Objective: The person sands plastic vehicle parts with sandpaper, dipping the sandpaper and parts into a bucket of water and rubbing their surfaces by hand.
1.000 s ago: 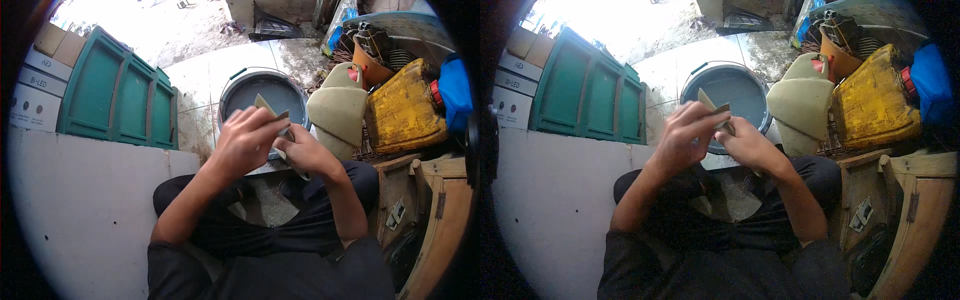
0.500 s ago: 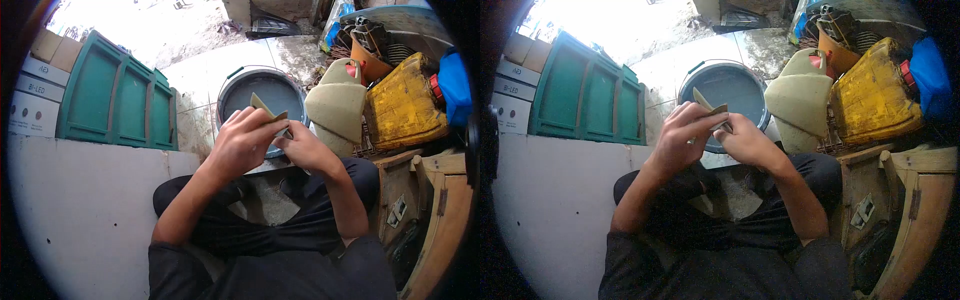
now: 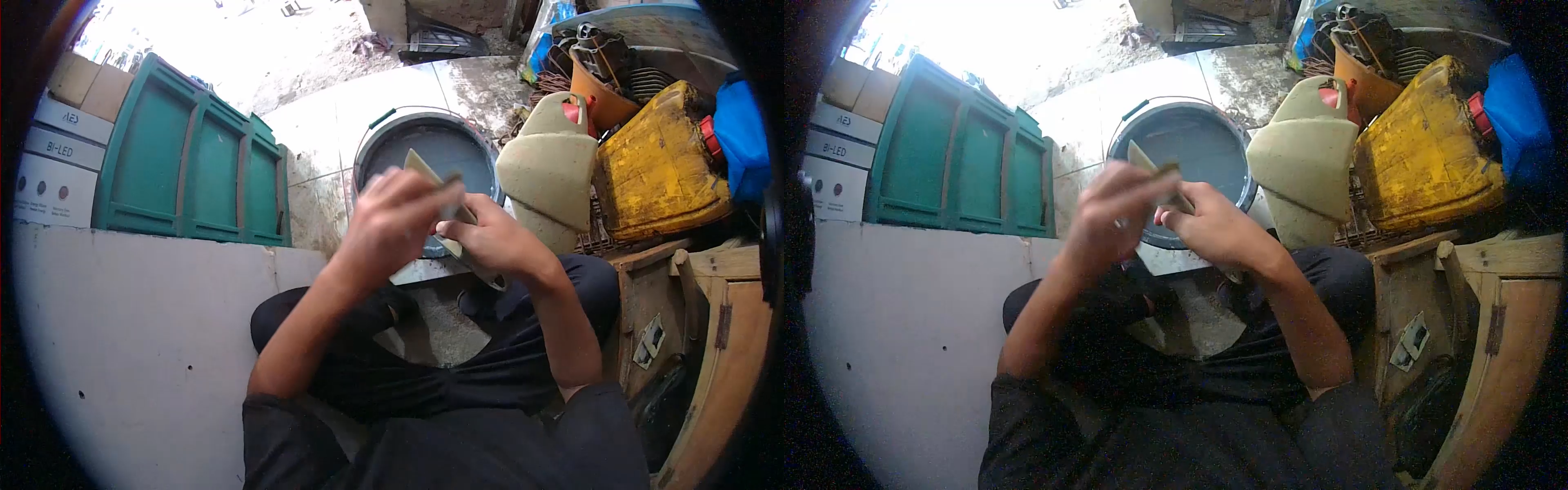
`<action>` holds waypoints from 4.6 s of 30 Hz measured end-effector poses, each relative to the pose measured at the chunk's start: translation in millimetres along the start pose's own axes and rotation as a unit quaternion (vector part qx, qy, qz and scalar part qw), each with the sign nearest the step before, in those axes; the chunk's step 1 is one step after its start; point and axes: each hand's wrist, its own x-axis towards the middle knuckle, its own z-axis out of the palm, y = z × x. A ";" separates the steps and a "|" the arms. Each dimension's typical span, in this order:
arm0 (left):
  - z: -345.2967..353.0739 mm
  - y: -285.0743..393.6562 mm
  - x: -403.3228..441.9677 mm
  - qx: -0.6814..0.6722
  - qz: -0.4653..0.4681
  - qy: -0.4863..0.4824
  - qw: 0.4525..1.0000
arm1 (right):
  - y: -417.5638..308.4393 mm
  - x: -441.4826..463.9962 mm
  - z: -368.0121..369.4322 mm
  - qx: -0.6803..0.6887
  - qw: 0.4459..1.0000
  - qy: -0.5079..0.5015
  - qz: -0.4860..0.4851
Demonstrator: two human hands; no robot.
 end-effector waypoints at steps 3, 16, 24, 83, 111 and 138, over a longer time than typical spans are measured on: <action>-1.8 -8.3 5.4 0.035 -0.043 0.040 0.998 | -4.3 -3.1 3.5 0.076 0.995 0.068 -0.016; 3.1 -1.2 -0.8 0.020 0.028 0.019 0.999 | -9.4 -3.6 -2.2 0.026 0.999 -0.037 0.015; 0.6 -3.8 -0.8 0.001 -0.040 0.044 0.998 | -8.6 -0.6 -2.2 0.078 0.996 -0.044 -0.002; -1.9 -12.5 1.5 0.042 -0.040 0.116 0.992 | -18.3 -4.3 -10.8 0.157 0.984 -0.076 0.026; -5.7 2.8 8.9 -0.176 -0.229 0.196 0.937 | -27.9 -8.0 -4.5 0.056 0.998 -0.012 -0.027; -13.9 -14.8 10.7 0.070 -0.058 0.059 0.994 | -20.1 -8.6 -18.0 0.212 0.959 -0.165 0.092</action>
